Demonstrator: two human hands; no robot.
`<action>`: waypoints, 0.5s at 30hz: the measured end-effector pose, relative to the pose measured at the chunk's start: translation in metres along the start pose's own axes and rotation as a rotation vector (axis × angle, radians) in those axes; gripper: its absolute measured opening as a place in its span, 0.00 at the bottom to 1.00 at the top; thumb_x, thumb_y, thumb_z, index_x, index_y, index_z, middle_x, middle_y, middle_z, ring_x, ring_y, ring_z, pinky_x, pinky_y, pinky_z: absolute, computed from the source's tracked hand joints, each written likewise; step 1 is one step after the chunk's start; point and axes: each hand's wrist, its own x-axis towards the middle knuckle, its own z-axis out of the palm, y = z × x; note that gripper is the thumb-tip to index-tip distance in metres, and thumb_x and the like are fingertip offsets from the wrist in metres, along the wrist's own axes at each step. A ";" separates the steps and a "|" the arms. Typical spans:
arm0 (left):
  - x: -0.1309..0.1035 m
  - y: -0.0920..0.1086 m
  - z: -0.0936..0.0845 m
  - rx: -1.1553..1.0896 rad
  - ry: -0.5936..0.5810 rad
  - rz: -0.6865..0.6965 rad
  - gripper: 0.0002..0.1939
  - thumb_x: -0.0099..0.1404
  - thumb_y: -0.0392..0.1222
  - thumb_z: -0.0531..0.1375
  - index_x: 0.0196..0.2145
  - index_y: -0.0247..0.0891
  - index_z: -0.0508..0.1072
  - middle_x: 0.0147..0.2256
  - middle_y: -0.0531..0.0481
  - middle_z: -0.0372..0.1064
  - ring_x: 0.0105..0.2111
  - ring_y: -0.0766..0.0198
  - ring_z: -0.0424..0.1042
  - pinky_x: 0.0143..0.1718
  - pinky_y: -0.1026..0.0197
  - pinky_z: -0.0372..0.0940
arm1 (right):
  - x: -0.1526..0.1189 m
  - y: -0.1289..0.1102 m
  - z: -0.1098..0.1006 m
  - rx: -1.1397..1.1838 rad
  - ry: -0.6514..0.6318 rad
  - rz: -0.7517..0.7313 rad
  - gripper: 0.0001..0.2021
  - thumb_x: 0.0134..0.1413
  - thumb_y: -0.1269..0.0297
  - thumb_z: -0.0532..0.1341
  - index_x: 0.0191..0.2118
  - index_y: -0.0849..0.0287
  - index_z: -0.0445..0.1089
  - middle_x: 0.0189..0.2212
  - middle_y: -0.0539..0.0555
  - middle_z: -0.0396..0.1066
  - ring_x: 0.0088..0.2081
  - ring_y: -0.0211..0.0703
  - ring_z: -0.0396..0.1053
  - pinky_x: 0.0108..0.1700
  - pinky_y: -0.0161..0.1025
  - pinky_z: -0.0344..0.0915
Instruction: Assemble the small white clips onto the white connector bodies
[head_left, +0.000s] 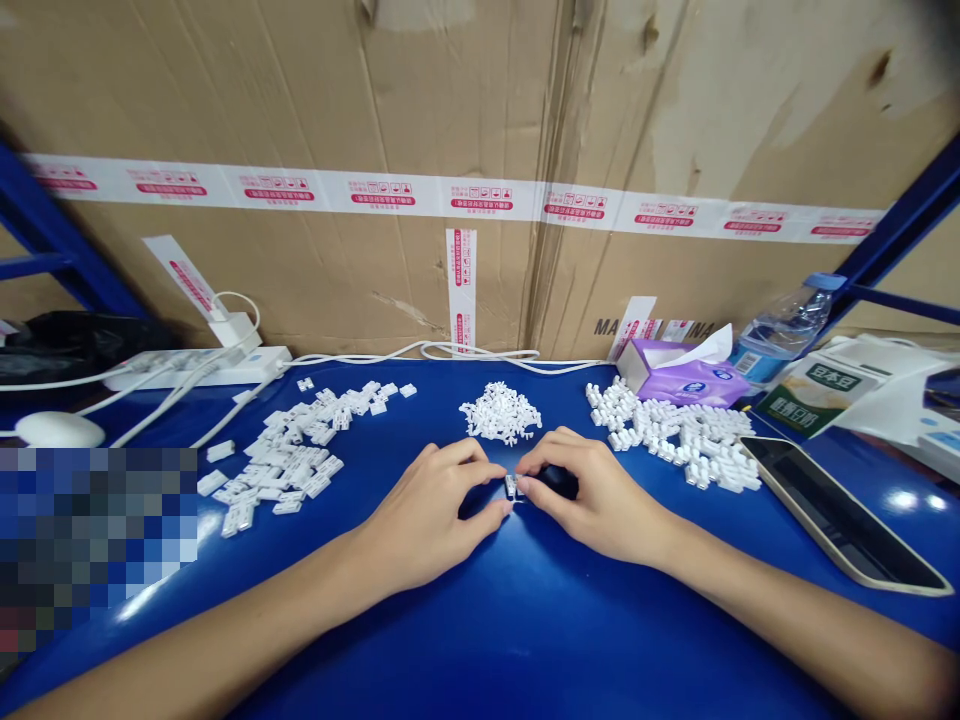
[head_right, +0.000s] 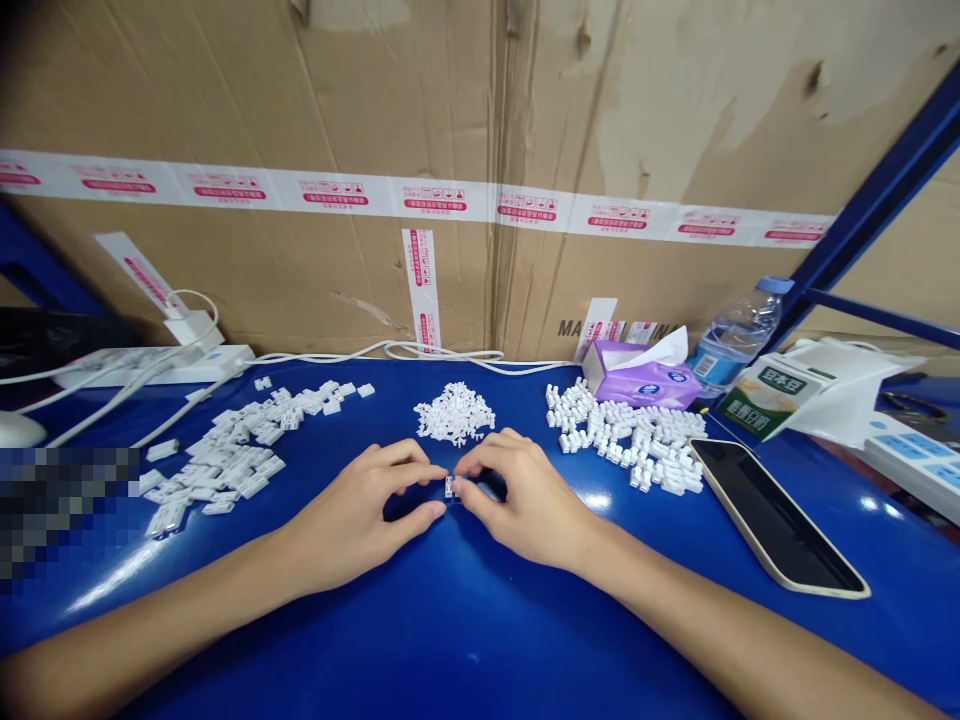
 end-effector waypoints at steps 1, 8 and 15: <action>0.000 0.000 -0.001 -0.007 0.011 -0.001 0.12 0.71 0.45 0.60 0.48 0.43 0.79 0.42 0.49 0.73 0.41 0.57 0.72 0.44 0.51 0.64 | -0.001 0.001 -0.001 -0.003 0.004 -0.004 0.05 0.64 0.65 0.62 0.41 0.55 0.77 0.36 0.53 0.77 0.40 0.46 0.71 0.45 0.46 0.66; -0.010 -0.012 -0.008 0.183 0.065 -0.008 0.20 0.75 0.47 0.54 0.59 0.40 0.71 0.58 0.42 0.69 0.57 0.47 0.67 0.57 0.40 0.62 | -0.011 0.008 -0.017 -0.187 -0.007 0.005 0.16 0.67 0.58 0.58 0.54 0.59 0.75 0.50 0.61 0.75 0.51 0.53 0.70 0.55 0.53 0.67; -0.013 -0.020 -0.005 0.302 0.015 -0.012 0.26 0.75 0.52 0.53 0.64 0.39 0.67 0.66 0.39 0.61 0.66 0.42 0.58 0.63 0.35 0.57 | -0.022 0.011 -0.013 -0.401 -0.138 0.010 0.33 0.68 0.48 0.56 0.68 0.69 0.61 0.67 0.71 0.59 0.69 0.66 0.54 0.67 0.65 0.56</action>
